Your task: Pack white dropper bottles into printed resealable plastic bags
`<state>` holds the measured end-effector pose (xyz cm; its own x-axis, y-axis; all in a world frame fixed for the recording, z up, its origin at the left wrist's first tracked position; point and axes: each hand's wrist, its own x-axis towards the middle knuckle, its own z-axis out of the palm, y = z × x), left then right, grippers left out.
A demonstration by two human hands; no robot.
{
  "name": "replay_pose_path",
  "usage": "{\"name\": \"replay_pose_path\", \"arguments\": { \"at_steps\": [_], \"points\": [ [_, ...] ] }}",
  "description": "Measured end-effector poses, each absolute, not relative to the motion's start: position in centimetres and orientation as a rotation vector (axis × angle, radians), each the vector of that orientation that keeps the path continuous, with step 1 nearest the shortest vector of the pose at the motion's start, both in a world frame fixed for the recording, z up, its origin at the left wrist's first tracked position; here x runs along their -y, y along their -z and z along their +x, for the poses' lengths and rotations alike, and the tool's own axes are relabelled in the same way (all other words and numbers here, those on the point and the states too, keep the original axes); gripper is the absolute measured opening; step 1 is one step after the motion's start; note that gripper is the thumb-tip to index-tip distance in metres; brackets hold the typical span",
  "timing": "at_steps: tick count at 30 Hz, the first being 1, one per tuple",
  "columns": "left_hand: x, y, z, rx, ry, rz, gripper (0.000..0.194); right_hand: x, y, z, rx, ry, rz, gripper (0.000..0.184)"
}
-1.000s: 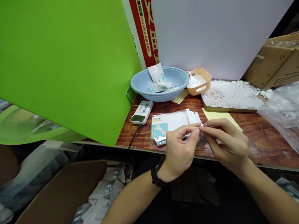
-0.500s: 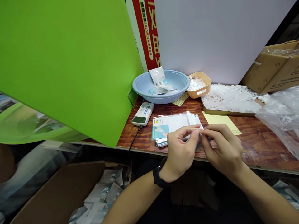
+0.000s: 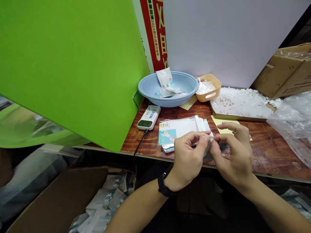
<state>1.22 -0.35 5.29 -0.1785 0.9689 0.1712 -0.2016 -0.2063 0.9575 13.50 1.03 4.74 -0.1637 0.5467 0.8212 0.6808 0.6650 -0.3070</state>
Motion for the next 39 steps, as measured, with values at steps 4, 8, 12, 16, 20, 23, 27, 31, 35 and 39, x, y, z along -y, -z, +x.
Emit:
{"name": "replay_pose_path", "arguments": {
  "at_steps": [4,8,12,16,20,23,27,31,35,39],
  "points": [
    [0.2,-5.4,1.2,-1.052,-1.547,1.066,0.012,-0.8,-4.8,13.6,1.822,0.068,-1.035,0.006],
    [0.1,-5.5,1.1,-1.047,-1.542,1.043,0.011,-0.8,-4.7,13.8,1.831,0.064,-1.021,0.005],
    [0.0,-5.4,1.0,-1.022,-1.538,1.004,0.011,-0.7,-4.5,14.0,1.856,0.130,-0.976,0.009],
    [0.0,-5.4,1.1,-1.007,-1.559,0.969,0.011,-0.8,-4.4,14.3,1.885,0.193,-0.941,0.013],
    [0.0,-5.4,1.4,-1.054,-1.573,0.995,0.012,-0.9,-4.7,14.6,1.923,0.145,-0.926,0.009],
    [0.0,-5.4,1.5,-1.074,-1.573,1.006,0.012,-0.9,-5.0,14.6,1.927,0.082,-0.941,0.004],
    [0.0,-5.3,1.6,-1.074,-1.574,1.028,0.012,-1.1,-5.1,14.1,1.874,0.066,-0.994,0.012],
    [0.0,-5.3,1.6,-1.084,-1.576,1.025,0.011,-1.3,-5.2,13.9,1.858,0.010,-1.050,0.016],
    [0.0,-5.3,1.6,-1.095,-1.587,1.035,0.011,-1.5,-5.3,13.9,1.857,-0.038,-1.083,0.017],
    [-0.1,-5.2,1.5,-1.092,-1.598,1.029,0.010,-1.7,-5.3,13.7,1.836,-0.057,-1.122,0.020]
  ]
}}
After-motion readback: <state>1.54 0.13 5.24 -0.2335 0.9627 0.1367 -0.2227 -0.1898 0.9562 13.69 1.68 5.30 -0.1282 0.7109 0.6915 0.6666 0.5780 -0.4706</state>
